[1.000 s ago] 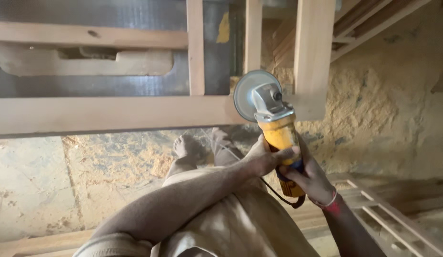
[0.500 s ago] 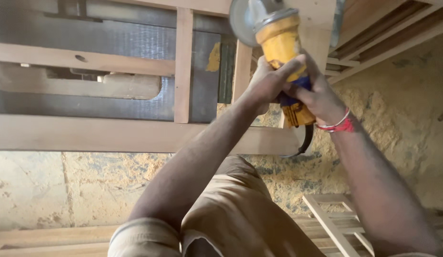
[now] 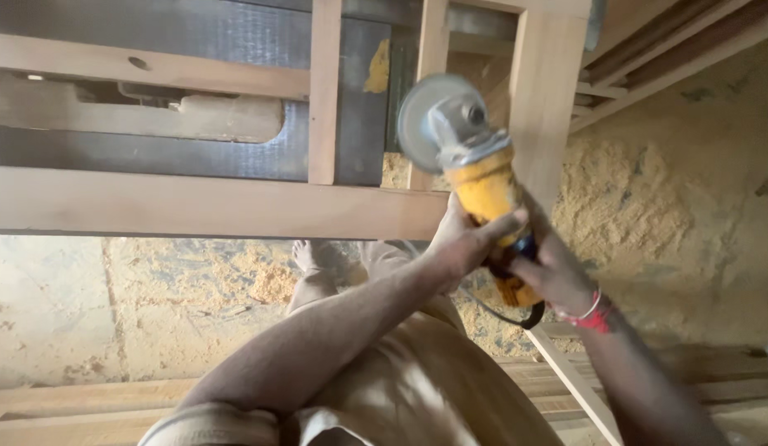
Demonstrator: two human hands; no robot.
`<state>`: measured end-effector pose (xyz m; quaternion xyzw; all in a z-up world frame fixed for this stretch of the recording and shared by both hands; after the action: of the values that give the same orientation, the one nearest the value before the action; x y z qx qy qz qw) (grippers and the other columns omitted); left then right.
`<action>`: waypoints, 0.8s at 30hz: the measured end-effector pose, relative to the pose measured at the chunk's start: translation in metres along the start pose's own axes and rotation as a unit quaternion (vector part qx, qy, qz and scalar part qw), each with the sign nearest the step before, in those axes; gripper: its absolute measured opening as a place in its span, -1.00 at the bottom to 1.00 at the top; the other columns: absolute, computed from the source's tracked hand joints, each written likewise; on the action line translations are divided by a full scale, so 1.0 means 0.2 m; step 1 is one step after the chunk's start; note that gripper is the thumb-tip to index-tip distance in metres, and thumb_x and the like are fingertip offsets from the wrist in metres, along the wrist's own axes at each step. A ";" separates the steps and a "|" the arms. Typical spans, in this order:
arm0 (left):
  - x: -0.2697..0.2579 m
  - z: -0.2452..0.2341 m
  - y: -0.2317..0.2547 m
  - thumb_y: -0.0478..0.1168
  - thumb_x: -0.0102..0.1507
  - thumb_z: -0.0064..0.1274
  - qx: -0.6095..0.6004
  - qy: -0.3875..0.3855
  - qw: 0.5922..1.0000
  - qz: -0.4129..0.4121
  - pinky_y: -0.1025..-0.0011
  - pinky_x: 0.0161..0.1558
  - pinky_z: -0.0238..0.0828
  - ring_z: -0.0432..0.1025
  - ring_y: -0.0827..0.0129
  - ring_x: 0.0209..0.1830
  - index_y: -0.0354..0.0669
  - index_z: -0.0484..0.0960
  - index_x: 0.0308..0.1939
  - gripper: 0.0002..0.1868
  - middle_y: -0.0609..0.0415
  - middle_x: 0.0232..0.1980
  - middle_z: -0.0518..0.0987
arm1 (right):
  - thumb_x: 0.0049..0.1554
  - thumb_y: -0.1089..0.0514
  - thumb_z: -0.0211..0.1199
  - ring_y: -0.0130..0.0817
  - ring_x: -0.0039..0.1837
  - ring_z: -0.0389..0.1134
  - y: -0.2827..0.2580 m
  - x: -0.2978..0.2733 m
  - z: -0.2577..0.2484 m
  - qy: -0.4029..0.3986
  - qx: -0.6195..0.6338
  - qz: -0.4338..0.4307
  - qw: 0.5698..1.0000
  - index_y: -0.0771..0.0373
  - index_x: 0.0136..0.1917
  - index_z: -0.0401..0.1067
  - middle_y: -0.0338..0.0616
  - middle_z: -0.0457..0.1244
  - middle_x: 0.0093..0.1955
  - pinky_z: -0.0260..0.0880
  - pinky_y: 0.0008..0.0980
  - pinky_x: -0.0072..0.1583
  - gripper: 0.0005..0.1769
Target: The person uses a handheld power sander to smooth a wooden door frame, moving the tool across different sections and wiping sawdust away by hand.
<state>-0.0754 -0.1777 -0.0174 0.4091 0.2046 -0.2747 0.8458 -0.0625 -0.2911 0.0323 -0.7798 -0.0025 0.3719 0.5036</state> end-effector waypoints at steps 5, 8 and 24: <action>-0.24 -0.03 -0.16 0.03 0.13 0.29 0.057 0.004 0.997 -0.045 0.19 -0.02 0.63 0.50 0.14 0.07 -0.15 0.10 0.40 -0.09 -0.13 0.14 0.50 | -0.06 0.42 0.33 -0.05 0.43 0.25 0.13 -0.22 0.14 0.005 -0.077 -0.048 0.996 0.09 0.68 -0.27 0.08 0.11 0.49 0.40 -0.12 0.33 0.21; -0.40 -0.06 -0.25 -0.03 0.12 0.30 0.047 0.003 0.995 -0.087 0.20 -0.09 0.60 0.50 0.15 -0.03 -0.15 0.20 0.36 -0.16 -0.09 0.07 0.56 | -0.07 0.41 0.36 -0.04 0.41 0.25 0.20 -0.36 0.24 0.022 -0.085 -0.093 0.992 0.15 0.67 -0.22 0.08 0.15 0.45 0.35 -0.14 0.33 0.20; -0.29 -0.20 0.08 0.52 0.22 -0.15 0.835 -0.025 0.507 0.214 -0.18 0.49 -0.28 -0.22 0.10 0.64 -0.17 -0.09 0.57 0.13 -0.13 0.63 -0.09 | 0.10 0.30 0.20 -0.31 0.21 0.31 0.59 -0.81 0.13 0.247 0.229 0.021 0.941 0.22 0.63 -0.06 -0.08 0.23 0.23 0.44 -0.25 0.14 -0.10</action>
<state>-0.1134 -0.1194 0.0014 0.9502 -0.2346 -0.1390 0.1510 -0.2382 -0.3909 0.0279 -0.7104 0.2231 0.1687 0.6458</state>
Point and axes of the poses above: each hand's wrist, its own x-axis towards the middle knuckle, its own z-axis out of the palm, y = z × x, the point moved 6 cm from there along x, towards the middle knuckle
